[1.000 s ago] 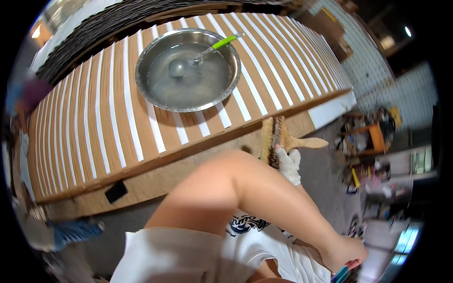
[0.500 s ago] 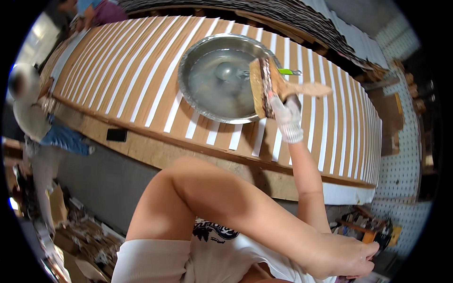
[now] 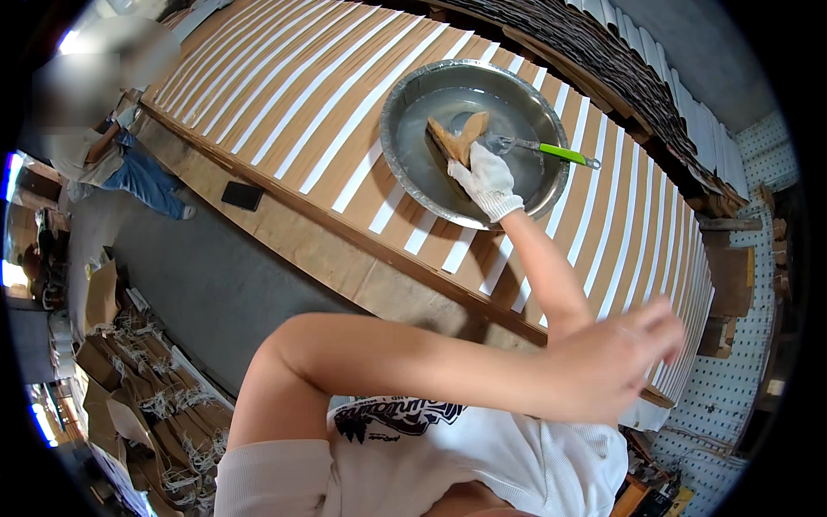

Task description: The person applies a clear liquid to a large curved wooden object using a brush. They repeatedly dip the brush into a metal bowl and spread the liquid over the surface in long strokes.

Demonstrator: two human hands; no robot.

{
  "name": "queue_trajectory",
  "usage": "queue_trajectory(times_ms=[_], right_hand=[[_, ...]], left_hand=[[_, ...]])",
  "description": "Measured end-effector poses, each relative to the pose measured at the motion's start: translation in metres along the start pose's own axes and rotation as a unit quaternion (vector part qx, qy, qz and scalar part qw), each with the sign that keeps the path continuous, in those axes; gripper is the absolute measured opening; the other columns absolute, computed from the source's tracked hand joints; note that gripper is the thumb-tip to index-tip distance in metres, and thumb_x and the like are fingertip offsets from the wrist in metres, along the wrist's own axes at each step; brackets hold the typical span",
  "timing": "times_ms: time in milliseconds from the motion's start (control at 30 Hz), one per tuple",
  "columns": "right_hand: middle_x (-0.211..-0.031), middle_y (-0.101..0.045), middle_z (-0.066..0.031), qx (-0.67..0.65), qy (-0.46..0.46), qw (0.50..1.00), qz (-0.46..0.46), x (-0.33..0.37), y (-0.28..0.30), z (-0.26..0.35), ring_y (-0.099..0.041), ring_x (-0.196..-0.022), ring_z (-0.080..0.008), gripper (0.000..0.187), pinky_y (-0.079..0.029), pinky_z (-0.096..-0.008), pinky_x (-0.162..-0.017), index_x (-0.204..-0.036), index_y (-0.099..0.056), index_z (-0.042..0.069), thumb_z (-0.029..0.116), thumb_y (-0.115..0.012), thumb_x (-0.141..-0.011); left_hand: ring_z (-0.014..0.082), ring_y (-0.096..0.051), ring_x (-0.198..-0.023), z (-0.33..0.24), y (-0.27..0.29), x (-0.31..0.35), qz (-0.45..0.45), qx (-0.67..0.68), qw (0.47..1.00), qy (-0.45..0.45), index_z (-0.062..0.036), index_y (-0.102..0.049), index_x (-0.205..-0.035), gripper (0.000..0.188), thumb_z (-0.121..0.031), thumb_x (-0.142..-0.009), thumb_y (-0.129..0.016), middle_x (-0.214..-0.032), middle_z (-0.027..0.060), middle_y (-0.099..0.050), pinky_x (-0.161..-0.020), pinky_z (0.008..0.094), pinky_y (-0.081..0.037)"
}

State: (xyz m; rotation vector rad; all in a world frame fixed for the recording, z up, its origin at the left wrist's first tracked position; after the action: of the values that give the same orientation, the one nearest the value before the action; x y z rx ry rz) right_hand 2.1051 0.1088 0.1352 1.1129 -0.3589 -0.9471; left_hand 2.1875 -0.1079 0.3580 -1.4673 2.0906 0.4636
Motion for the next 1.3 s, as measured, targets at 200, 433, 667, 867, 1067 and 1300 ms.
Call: queue_trajectory(times_ms=[200,433,667,867,1067,1300], right_hand=[[-0.097,-0.065,-0.0276,-0.070,-0.031,0.995,-0.058,0.004,0.004,0.014,-0.062,-0.095,-0.0455,0.047,-0.046,-0.0517,-0.084,-0.104,-0.060,0.003,0.048,-0.062,-0.089],[-0.114,-0.068,-0.0221,-0.126,-0.060,0.987,-0.080,0.020,0.013,0.023,-0.063,-0.110,-0.0374,0.050,-0.046,-0.0437,-0.096,-0.126,-0.062,0.004,0.037,-0.064,-0.088],[-0.114,-0.067,-0.0237,-0.135,-0.091,0.976,-0.147,0.027,-0.007,0.005,-0.063,-0.105,-0.0373,0.049,-0.046,-0.0433,-0.093,-0.122,-0.061,-0.005,0.029,-0.065,-0.087],[-0.126,-0.063,-0.0084,-0.456,-0.370,0.699,-0.408,0.039,-0.046,-0.079,-0.062,-0.107,-0.0260,0.054,-0.049,-0.0415,-0.092,-0.135,-0.053,0.004,0.029,-0.068,-0.090],[-0.091,-0.061,0.0017,-0.540,-0.458,0.619,-0.340,0.024,-0.049,-0.036,-0.054,-0.065,-0.0185,0.048,-0.043,-0.0361,-0.057,-0.106,-0.061,0.022,0.063,-0.039,-0.093],[-0.063,-0.046,0.0009,-0.596,-0.340,0.654,-0.318,-0.094,-0.073,0.105,-0.043,-0.051,-0.0145,0.038,-0.042,-0.0321,-0.051,-0.090,-0.057,0.017,0.055,-0.053,-0.095]], left_hand=[[0.0117,-0.059,-0.083,0.015,0.115,0.107,-0.132,-0.051,0.964,0.227,-0.0019,-0.058,-0.098,0.022,-0.004,-0.084,-0.075,-0.097,0.0058,-0.054,-0.071,0.0256,-0.053],[0.0093,-0.064,-0.074,-0.021,0.205,0.252,-0.232,-0.121,0.914,0.310,-0.0024,-0.061,-0.086,0.019,-0.006,-0.084,-0.079,-0.084,0.0037,-0.064,-0.064,0.0244,-0.053],[0.0135,-0.068,-0.069,-0.085,0.291,0.461,-0.454,-0.085,0.817,0.346,-0.0009,-0.062,-0.086,0.015,-0.003,-0.086,-0.077,-0.077,0.0079,-0.068,-0.065,0.0265,-0.057],[0.0173,-0.072,-0.072,-0.139,0.332,0.627,-0.606,-0.137,0.698,0.356,0.0037,-0.064,-0.083,0.010,0.005,-0.084,-0.074,-0.078,0.0110,-0.070,-0.063,0.0285,-0.060],[0.0230,-0.073,-0.083,-0.144,0.367,0.696,-0.642,-0.055,0.676,0.358,0.0090,-0.067,-0.092,0.005,0.005,-0.092,-0.064,-0.088,0.0157,-0.070,-0.070,0.0332,-0.063],[0.0138,-0.070,-0.065,-0.157,0.481,0.684,-0.566,-0.192,0.678,0.428,0.0052,-0.065,-0.075,0.022,-0.009,-0.089,-0.075,-0.071,0.0122,-0.071,-0.059,0.0254,-0.056]])
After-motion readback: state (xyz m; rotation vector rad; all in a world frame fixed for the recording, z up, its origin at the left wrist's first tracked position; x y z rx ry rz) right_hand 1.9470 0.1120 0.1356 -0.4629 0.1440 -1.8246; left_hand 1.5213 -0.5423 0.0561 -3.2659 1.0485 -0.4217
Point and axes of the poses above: each hand's wrist, its own x-axis away from the middle knuckle, its own y-axis out of the back of the hand, z = x × y, the point moved 6 cm from there along -x, towards the middle knuckle
